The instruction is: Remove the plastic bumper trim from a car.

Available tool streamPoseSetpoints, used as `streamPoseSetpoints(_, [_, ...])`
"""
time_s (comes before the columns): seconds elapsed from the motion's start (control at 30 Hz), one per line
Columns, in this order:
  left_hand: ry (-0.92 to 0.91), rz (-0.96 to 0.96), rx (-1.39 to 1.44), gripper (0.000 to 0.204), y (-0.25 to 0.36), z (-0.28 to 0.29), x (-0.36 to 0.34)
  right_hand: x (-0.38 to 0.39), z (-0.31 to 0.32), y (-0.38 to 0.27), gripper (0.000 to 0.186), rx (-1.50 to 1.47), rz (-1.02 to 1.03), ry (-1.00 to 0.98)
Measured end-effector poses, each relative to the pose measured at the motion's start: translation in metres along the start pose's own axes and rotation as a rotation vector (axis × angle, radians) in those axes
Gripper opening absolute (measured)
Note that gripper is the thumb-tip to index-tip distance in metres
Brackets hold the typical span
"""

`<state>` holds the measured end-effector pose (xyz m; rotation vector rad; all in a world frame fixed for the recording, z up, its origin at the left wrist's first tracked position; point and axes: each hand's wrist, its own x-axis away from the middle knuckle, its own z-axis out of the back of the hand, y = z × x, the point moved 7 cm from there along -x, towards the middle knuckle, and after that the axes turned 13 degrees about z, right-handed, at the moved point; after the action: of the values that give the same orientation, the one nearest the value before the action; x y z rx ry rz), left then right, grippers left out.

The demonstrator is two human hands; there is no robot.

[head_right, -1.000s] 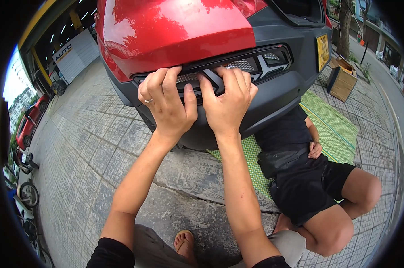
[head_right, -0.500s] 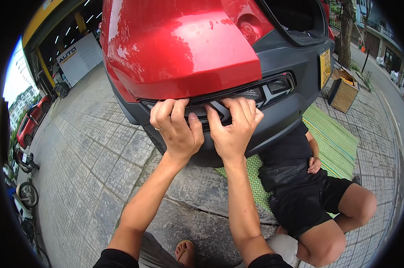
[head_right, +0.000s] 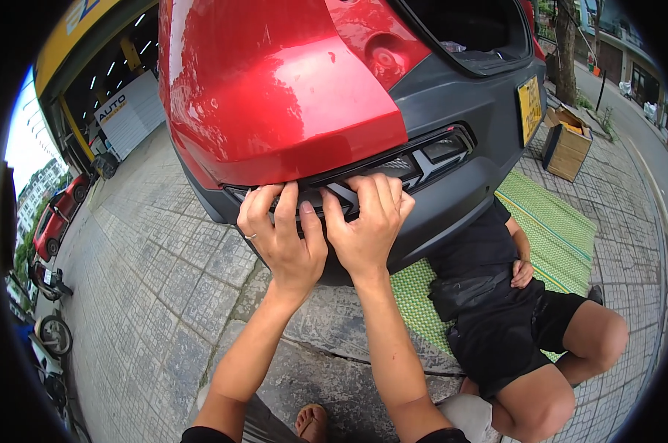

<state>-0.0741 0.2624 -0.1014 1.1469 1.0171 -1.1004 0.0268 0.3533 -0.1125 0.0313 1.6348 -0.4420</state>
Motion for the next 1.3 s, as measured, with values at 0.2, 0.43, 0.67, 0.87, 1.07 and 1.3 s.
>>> streamPoseSetpoints(0.2, [-0.017, 0.016, 0.024, 0.047, -0.004, -0.001, 0.004, 0.003, 0.000, -0.003, 0.025, -0.002, -0.010, 0.005])
streamPoseSetpoints(0.43, [0.037, -0.045, 0.176, 0.050, -0.013, -0.009, 0.001, 0.001, -0.002, -0.001, 0.026, 0.026, 0.007, -0.002])
streamPoseSetpoints(0.67, [-0.017, 0.129, 0.219, 0.048, 0.000, -0.005, 0.025, 0.006, 0.001, 0.004, 0.028, 0.072, 0.044, 0.018])
streamPoseSetpoints(0.87, [-0.037, 0.129, 0.076, 0.051, -0.007, 0.009, 0.011, 0.012, 0.014, -0.022, 0.031, 0.151, 0.112, 0.196])
streamPoseSetpoints(1.07, [-0.024, -0.059, -0.001, 0.048, -0.020, 0.009, 0.000, -0.010, 0.012, -0.043, 0.029, 0.152, 0.089, 0.132])
streamPoseSetpoints(1.3, [0.066, -0.065, 0.048, 0.042, -0.021, 0.002, 0.001, -0.017, 0.008, -0.047, 0.025, 0.229, 0.164, 0.134])
